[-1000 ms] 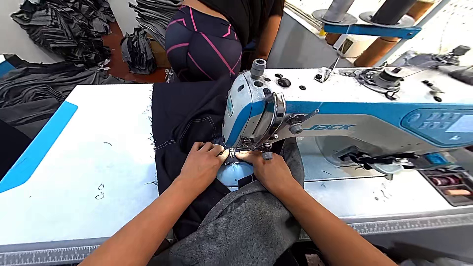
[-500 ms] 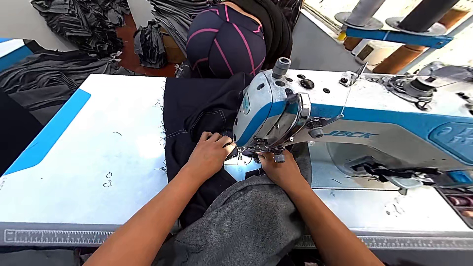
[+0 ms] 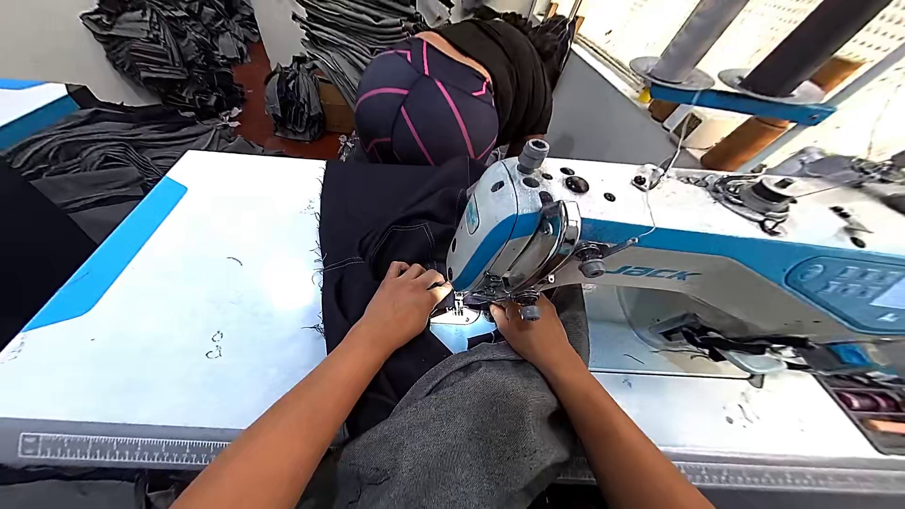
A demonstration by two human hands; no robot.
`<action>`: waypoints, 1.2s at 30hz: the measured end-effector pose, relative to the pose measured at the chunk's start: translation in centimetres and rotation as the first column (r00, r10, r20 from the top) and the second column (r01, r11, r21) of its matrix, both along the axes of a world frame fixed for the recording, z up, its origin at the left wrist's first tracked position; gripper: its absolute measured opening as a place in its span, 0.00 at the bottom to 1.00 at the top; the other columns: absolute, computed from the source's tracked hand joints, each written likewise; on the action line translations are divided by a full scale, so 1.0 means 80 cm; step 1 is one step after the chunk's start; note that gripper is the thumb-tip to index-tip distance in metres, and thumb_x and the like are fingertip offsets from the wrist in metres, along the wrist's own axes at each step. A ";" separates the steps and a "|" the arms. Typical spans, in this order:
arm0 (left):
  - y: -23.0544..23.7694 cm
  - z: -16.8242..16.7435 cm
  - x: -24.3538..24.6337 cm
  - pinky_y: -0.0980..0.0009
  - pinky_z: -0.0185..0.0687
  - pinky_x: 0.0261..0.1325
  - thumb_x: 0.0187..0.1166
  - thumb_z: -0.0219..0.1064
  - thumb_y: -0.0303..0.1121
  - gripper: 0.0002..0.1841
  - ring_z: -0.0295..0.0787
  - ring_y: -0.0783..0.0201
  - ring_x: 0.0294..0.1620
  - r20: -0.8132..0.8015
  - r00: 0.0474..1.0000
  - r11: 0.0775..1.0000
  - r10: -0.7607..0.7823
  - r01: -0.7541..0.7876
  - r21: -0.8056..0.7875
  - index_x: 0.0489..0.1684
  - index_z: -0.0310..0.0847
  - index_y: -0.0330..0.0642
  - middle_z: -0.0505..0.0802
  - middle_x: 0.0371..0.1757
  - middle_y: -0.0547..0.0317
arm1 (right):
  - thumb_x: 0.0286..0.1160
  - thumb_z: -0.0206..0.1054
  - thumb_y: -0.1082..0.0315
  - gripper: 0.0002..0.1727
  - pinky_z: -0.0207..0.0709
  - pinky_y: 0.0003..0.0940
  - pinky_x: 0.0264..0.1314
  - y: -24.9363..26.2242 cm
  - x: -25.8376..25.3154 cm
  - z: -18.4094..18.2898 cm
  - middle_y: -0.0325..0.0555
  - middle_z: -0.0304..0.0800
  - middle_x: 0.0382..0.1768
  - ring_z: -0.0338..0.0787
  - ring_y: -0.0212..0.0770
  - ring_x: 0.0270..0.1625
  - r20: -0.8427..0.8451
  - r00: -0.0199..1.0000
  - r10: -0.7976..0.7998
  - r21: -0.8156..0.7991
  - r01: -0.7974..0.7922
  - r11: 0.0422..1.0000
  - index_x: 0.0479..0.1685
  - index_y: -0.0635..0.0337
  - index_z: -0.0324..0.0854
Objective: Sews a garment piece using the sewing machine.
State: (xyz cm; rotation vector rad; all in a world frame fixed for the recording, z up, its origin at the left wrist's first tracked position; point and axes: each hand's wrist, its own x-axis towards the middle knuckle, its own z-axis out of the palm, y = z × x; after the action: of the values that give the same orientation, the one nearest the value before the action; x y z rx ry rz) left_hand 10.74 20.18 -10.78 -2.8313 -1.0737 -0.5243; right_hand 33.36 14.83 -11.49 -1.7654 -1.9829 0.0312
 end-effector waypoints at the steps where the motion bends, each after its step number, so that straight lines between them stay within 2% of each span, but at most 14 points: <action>1: 0.000 0.000 -0.001 0.46 0.75 0.67 0.74 0.68 0.22 0.15 0.89 0.50 0.61 0.014 1.000 1.000 -0.016 0.016 -0.001 0.52 0.94 0.49 0.94 0.56 0.56 | 0.73 0.72 0.70 0.09 0.83 0.60 0.49 0.001 0.001 -0.001 0.63 0.90 0.34 0.93 0.62 0.45 0.000 1.000 0.007 0.008 -0.007 1.000 0.32 0.69 0.88; 5: 0.002 -0.007 -0.005 0.45 0.77 0.69 0.73 0.70 0.29 0.11 0.88 0.49 0.64 0.097 0.974 0.977 -0.205 0.199 0.070 0.50 0.95 0.47 0.95 0.53 0.55 | 0.77 0.71 0.58 0.15 0.84 0.59 0.47 0.007 0.002 -0.008 0.59 0.93 0.36 0.94 0.60 0.45 0.090 0.989 0.115 0.050 -0.120 0.991 0.37 0.63 0.92; 8: -0.022 0.008 -0.002 0.38 0.74 0.73 0.69 0.77 0.39 0.08 0.91 0.50 0.59 0.026 0.918 0.918 -0.397 0.397 0.019 0.37 0.93 0.46 0.96 0.45 0.56 | 0.81 0.67 0.47 0.29 0.83 0.61 0.63 -0.010 -0.003 0.018 0.61 0.91 0.59 0.91 0.61 0.63 0.237 0.909 0.342 -0.216 -0.294 0.931 0.68 0.63 0.84; 11: -0.081 0.051 -0.001 0.36 0.66 0.80 0.67 0.81 0.40 0.11 0.90 0.47 0.59 -0.191 0.807 0.804 -0.559 0.471 -0.363 0.37 0.93 0.43 0.95 0.45 0.51 | 0.85 0.61 0.65 0.33 0.61 0.66 0.85 -0.070 -0.028 0.065 0.73 0.57 0.88 0.61 0.72 0.88 0.278 0.758 0.590 -0.620 -0.328 0.713 0.88 0.68 0.61; 13: -0.121 0.078 0.009 0.36 0.63 0.78 0.73 0.77 0.35 0.16 0.83 0.36 0.67 -0.333 0.664 0.663 -0.670 0.333 -0.671 0.53 0.90 0.35 0.92 0.56 0.38 | 0.87 0.52 0.77 0.26 0.69 0.73 0.75 -0.122 -0.057 0.094 0.81 0.60 0.83 0.61 0.81 0.85 0.300 0.597 0.744 -0.794 -0.276 0.542 0.83 0.76 0.62; 15: -0.149 0.095 0.026 0.39 0.55 0.82 0.77 0.75 0.40 0.22 0.78 0.34 0.71 -0.476 0.531 0.635 -0.701 0.159 -0.756 0.62 0.86 0.33 0.90 0.60 0.34 | 0.81 0.55 0.82 0.13 0.79 0.66 0.56 -0.159 -0.071 0.110 0.74 0.83 0.59 0.82 0.76 0.65 0.220 0.389 0.895 -0.875 -0.326 0.357 0.58 0.77 0.80; 18: -0.164 0.118 0.049 0.34 0.69 0.68 0.85 0.66 0.48 0.27 0.83 0.31 0.65 -0.652 0.443 0.716 -0.615 -0.034 -0.698 0.57 0.83 0.25 0.89 0.56 0.28 | 0.83 0.57 0.77 0.12 0.76 0.68 0.60 -0.175 -0.067 0.110 0.71 0.87 0.55 0.86 0.71 0.61 0.230 0.447 0.864 -0.968 0.017 0.249 0.54 0.74 0.84; 23: -0.123 0.184 0.028 0.33 0.74 0.66 0.89 0.59 0.50 0.26 0.85 0.34 0.64 -0.591 0.763 0.767 -0.262 -0.207 -0.607 0.55 0.87 0.30 0.91 0.55 0.33 | 0.87 0.52 0.74 0.15 0.79 0.65 0.57 -0.139 -0.006 0.174 0.70 0.88 0.55 0.88 0.70 0.60 0.591 0.671 0.448 -0.747 0.245 0.619 0.54 0.75 0.83; 26: -0.086 0.149 -0.006 0.36 0.74 0.66 0.91 0.54 0.53 0.29 0.86 0.37 0.61 -0.542 0.835 0.761 -0.089 -0.294 -0.578 0.50 0.87 0.31 0.91 0.51 0.36 | 0.90 0.57 0.53 0.20 0.81 0.58 0.34 -0.111 0.033 0.158 0.59 0.90 0.31 0.93 0.65 0.38 0.611 0.770 0.181 -0.359 0.066 0.931 0.55 0.61 0.84; 28: -0.088 0.123 -0.001 0.33 0.77 0.62 0.91 0.56 0.52 0.27 0.87 0.35 0.61 -0.597 0.802 0.746 0.016 -0.408 -0.527 0.49 0.87 0.31 0.92 0.51 0.35 | 0.83 0.63 0.43 0.26 0.84 0.62 0.35 -0.120 0.017 0.114 0.56 0.93 0.38 0.94 0.62 0.41 0.462 0.855 0.235 -0.208 -0.153 0.966 0.61 0.56 0.86; 30: -0.090 0.111 0.011 0.34 0.78 0.60 0.89 0.58 0.51 0.26 0.87 0.35 0.61 -0.641 0.764 0.744 0.072 -0.469 -0.476 0.50 0.87 0.32 0.91 0.53 0.35 | 0.85 0.57 0.39 0.29 0.80 0.69 0.60 -0.142 -0.029 0.078 0.56 0.89 0.63 0.88 0.60 0.68 0.325 0.830 0.453 -0.246 -0.388 0.888 0.70 0.50 0.84; 31: -0.085 0.109 0.012 0.33 0.78 0.60 0.88 0.59 0.52 0.26 0.87 0.35 0.63 -0.648 0.756 0.743 0.095 -0.487 -0.459 0.51 0.87 0.32 0.91 0.55 0.35 | 0.88 0.52 0.39 0.30 0.76 0.70 0.68 -0.152 -0.049 0.067 0.58 0.88 0.64 0.86 0.60 0.72 0.262 0.777 0.572 -0.279 -0.507 0.816 0.66 0.54 0.84; 34: -0.052 0.096 -0.014 0.30 0.77 0.61 0.89 0.61 0.47 0.23 0.86 0.31 0.64 -0.565 0.791 0.763 0.236 -0.511 -0.396 0.53 0.88 0.32 0.91 0.56 0.32 | 0.90 0.52 0.45 0.30 0.86 0.59 0.41 -0.202 -0.065 0.044 0.57 0.90 0.34 0.94 0.59 0.42 0.079 0.606 0.792 -0.401 -0.708 0.582 0.35 0.63 0.86; 36: -0.025 0.090 -0.028 0.31 0.78 0.61 0.89 0.61 0.42 0.19 0.87 0.30 0.62 -0.525 0.803 0.792 0.284 -0.505 -0.343 0.50 0.89 0.32 0.92 0.54 0.32 | 0.92 0.54 0.54 0.26 0.83 0.65 0.46 -0.254 -0.043 0.028 0.66 0.91 0.36 0.93 0.68 0.45 -0.047 0.662 0.748 -0.717 -0.543 0.436 0.39 0.69 0.87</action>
State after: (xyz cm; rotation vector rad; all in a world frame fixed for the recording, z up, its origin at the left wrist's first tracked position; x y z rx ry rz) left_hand 8.48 18.21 -3.57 -2.6972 -1.8186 0.4816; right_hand 29.90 -5.50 -9.23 -1.2053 -3.0575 0.9544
